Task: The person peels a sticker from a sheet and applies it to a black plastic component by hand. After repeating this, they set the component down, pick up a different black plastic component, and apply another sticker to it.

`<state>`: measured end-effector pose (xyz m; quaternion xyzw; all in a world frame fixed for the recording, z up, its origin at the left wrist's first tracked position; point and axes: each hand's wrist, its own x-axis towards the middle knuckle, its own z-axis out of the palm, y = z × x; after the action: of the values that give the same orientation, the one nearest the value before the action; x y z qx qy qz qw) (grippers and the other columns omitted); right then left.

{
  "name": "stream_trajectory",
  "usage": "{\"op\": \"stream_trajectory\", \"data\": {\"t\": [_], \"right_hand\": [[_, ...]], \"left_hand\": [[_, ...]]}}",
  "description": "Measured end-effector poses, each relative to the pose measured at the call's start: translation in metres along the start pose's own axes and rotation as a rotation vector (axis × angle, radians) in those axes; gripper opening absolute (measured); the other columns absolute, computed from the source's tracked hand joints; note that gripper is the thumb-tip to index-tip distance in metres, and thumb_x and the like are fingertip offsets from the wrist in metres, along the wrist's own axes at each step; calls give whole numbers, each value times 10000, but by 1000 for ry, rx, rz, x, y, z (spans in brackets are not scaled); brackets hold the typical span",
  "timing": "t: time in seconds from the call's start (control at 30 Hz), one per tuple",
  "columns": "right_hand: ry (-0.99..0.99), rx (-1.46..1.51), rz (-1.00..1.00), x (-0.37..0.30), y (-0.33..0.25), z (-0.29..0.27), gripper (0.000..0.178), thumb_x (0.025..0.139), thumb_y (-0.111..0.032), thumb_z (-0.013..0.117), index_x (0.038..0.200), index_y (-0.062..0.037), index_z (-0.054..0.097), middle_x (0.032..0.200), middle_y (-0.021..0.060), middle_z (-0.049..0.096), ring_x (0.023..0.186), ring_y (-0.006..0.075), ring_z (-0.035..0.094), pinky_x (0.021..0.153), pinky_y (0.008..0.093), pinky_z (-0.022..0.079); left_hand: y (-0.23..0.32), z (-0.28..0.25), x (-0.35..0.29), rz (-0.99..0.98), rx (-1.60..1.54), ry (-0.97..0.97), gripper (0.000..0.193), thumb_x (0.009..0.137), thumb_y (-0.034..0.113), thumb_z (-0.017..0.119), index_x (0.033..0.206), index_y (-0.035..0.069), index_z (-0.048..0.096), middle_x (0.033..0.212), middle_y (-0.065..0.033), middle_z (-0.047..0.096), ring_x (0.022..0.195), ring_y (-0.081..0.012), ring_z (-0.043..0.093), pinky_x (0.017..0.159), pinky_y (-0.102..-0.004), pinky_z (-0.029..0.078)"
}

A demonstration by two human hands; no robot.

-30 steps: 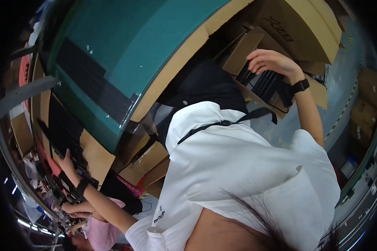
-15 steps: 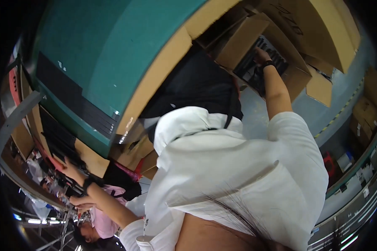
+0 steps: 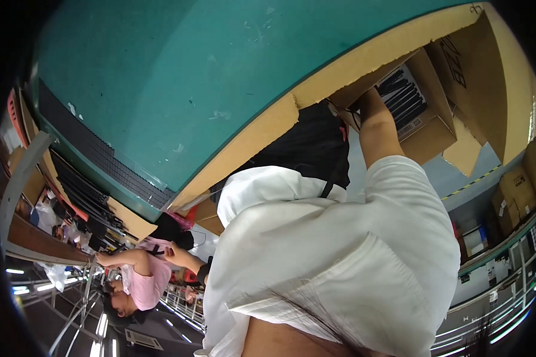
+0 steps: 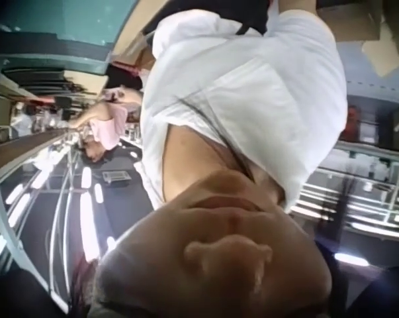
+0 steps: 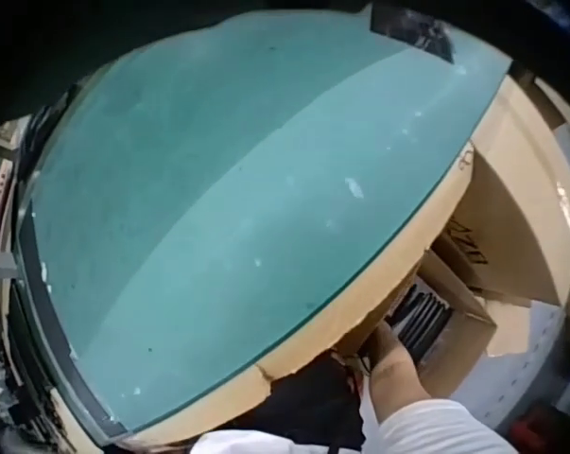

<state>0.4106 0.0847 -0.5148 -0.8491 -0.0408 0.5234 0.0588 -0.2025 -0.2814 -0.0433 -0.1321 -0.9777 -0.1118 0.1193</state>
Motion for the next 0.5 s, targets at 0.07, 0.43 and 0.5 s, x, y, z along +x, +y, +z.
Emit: {"op": "stream_trajectory", "data": {"t": [0.07, 0.43, 0.5], "right_hand": [[20, -21, -21, 10, 5, 22, 559, 772, -407, 644, 1172, -30, 539, 1109, 96, 598, 890, 230, 587, 763, 335, 479], [189, -17, -103, 31, 42, 15, 600, 732, -389, 693, 1170, -7, 545, 1076, 106, 615, 871, 254, 593, 759, 339, 482], [214, -14, -125, 27, 63, -6, 607, 724, -386, 702, 1170, -3, 546, 1070, 108, 618, 867, 259, 594, 759, 340, 483]], "left_hand": [[20, 1, -21, -30, 2, -6, 353, 759, 130, 682, 1030, -41, 532, 976, -135, 573, 886, -219, 534, 764, -308, 443], [80, 23, -49, -74, -120, -163, 342, 795, 66, 628, 1108, 2, 504, 1079, -92, 548, 890, -197, 539, 692, -274, 451], [89, 21, -54, -96, -80, -170, 328, 799, 58, 623, 1100, 4, 506, 1091, -93, 539, 882, -191, 542, 666, -260, 454]]}}
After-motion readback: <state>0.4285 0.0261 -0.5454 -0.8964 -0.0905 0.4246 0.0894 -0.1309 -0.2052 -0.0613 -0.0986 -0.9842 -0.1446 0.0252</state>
